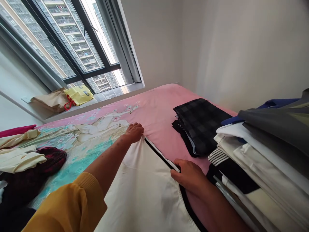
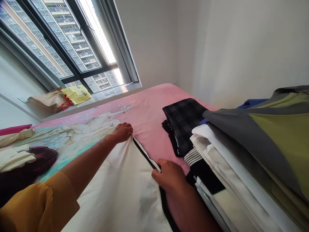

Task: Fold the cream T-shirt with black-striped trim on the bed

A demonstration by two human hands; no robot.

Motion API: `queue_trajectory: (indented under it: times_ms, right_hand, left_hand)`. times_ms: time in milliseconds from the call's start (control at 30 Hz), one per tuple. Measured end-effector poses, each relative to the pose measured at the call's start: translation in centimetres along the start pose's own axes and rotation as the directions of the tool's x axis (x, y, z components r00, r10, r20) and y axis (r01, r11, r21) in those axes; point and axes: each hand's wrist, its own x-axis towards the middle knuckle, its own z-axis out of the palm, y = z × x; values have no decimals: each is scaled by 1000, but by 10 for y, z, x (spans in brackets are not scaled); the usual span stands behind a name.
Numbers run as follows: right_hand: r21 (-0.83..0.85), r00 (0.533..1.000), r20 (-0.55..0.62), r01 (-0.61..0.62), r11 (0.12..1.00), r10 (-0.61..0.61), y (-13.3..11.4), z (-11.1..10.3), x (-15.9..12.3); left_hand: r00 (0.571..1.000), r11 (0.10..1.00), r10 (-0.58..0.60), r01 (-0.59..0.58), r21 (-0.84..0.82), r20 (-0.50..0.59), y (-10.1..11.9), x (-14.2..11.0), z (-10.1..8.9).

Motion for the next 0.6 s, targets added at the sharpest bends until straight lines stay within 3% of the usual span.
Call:
queue_trajectory:
  times_ms: [167,400,500,600]
  right_hand:
    - [-26,993,-88,-78,997,76,8,-1,5]
    - [-109,988,-113,-117,987,105,16,-6,10]
    - [-105,990,-91,-121,987,112,17,-7,11]
    - [-117,990,-87,-123,985,113,19,-6,11]
  left_hand:
    - [993,997,-73,73,-1,-94,13,15,0]
    - [982,987,-129,114,-115,-136,46,39,37]
    - [963,967,-218,192,-167,-160,33,30,40]
    - [930,934,-333,302,-190,-154,-9,-5,35]
